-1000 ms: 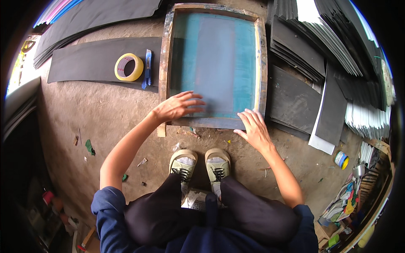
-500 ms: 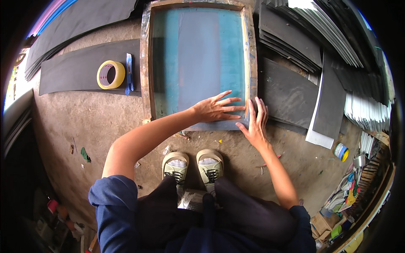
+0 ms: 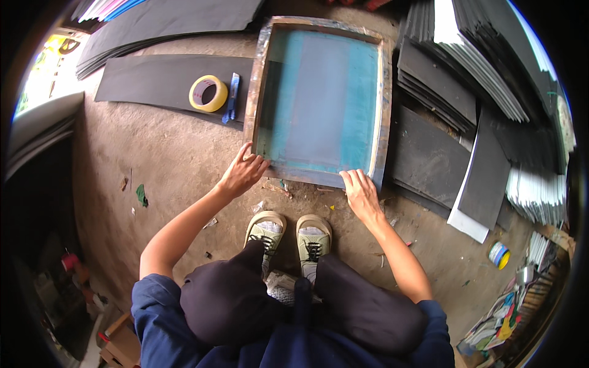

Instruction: The person sits on the floor and applies clear packing tape to the edges of a rectangular wooden frame with a teal screen. They repeatedly pull tape from a roll, press it along the frame edges, and smooth it down with their fingers.

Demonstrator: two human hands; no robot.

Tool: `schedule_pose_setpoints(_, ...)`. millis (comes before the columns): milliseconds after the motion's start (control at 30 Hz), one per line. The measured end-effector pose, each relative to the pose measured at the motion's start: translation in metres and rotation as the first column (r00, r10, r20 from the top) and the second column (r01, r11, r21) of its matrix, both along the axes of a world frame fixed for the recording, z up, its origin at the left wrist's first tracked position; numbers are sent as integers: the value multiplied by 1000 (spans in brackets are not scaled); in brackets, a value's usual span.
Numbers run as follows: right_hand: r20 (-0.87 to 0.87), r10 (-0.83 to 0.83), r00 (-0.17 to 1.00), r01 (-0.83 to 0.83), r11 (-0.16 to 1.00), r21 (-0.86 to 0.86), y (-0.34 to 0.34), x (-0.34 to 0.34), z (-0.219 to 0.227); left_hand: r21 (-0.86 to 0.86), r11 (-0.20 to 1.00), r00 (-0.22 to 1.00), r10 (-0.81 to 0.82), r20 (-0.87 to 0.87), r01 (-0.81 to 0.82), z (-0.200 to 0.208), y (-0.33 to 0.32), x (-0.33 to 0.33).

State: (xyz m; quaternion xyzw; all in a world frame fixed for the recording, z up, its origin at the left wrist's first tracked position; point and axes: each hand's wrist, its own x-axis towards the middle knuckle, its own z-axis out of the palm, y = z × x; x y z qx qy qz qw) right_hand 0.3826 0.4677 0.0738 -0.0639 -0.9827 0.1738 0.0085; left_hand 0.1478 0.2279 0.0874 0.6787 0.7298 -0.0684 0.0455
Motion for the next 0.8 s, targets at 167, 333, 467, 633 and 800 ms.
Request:
schedule_pose_setpoints(167,-91,-53,994,55,998,16,10,-1,4,173,978,990,130,-62,-117,-7,-1,15)
schedule_pose_setpoints(333,-83,-6,997,13,996,86,25,-9,-2,198,968,988,150,23,-152,-12,7,13)
schedule_pose_setpoints(467,100,-5,995,-1,998,58,24,-24,15,296,941,975,110,192,-165,-7,-2,1)
schedule_pose_setpoints(633,84,-78,993,78,997,2,18,-76,48,449,751,867,344,359,-484,16,-10,-42)
schedule_pose_setpoints(800,-66,169,983,-170,986,1,-2,-162,49,497,587,758,590,278,-639,-1,-12,-108)
